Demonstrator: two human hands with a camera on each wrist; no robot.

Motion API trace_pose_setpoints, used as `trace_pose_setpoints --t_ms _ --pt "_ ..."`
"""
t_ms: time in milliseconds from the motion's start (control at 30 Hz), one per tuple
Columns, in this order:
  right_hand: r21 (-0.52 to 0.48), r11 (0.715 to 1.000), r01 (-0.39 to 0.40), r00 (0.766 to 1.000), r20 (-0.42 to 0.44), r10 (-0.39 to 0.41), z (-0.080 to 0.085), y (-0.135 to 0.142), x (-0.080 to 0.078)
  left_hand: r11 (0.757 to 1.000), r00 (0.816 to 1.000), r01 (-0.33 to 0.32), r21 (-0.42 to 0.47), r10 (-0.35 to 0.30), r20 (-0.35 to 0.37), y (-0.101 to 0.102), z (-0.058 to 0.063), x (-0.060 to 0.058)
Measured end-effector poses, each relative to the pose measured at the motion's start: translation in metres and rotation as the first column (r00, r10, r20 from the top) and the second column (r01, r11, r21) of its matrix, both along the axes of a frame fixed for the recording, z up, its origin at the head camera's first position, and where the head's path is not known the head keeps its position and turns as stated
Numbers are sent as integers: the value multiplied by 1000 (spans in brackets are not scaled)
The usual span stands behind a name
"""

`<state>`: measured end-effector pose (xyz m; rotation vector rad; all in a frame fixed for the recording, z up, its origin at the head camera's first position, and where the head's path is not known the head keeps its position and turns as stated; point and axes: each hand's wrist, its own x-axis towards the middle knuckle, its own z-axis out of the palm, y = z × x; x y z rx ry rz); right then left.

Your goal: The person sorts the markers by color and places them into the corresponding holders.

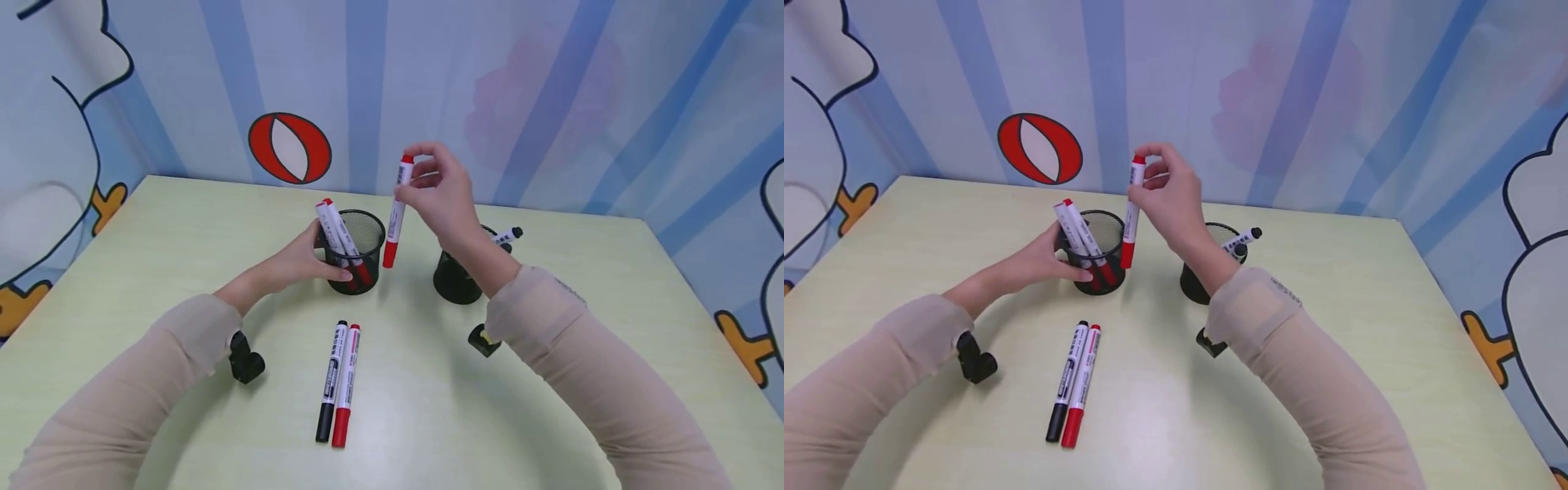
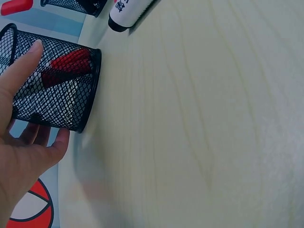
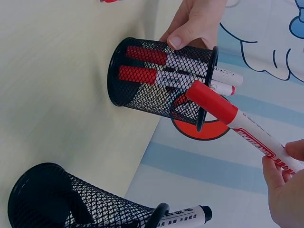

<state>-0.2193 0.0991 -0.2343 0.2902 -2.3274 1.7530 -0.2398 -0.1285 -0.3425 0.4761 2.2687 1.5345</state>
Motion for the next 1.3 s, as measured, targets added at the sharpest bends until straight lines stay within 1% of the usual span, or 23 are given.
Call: trace_pose_setpoints --t_ms 167,267,400,567,800,1067,1300 --pt "-12 1000 -2 1000 -2 2 2 -5 -3 1000 1000 -10 -12 10 9 -6 -1 3" --pt "-15 1000 4 1000 -16 -4 5 -7 -5 1000 1000 -7 -19 7 0 -8 0 3" --pt "-14 1000 13 998 -60 -14 8 -8 -8 1000 1000 0 -15 0 -8 -6 0 1" --pt "9 1000 -1 996 -94 2 10 -11 -10 1000 1000 -6 -17 6 -3 -6 1 0" --pt "25 1000 -9 985 -174 13 16 -14 -12 1000 1000 -6 -20 6 -12 -4 3 0" --pt "36 999 -28 975 -221 35 9 -15 -12 1000 1000 -8 -21 8 -3 -1 1 0" --pt "25 999 -27 969 -244 33 9 -15 -12 1000 1000 -10 -19 9 -9 2 0 -2"
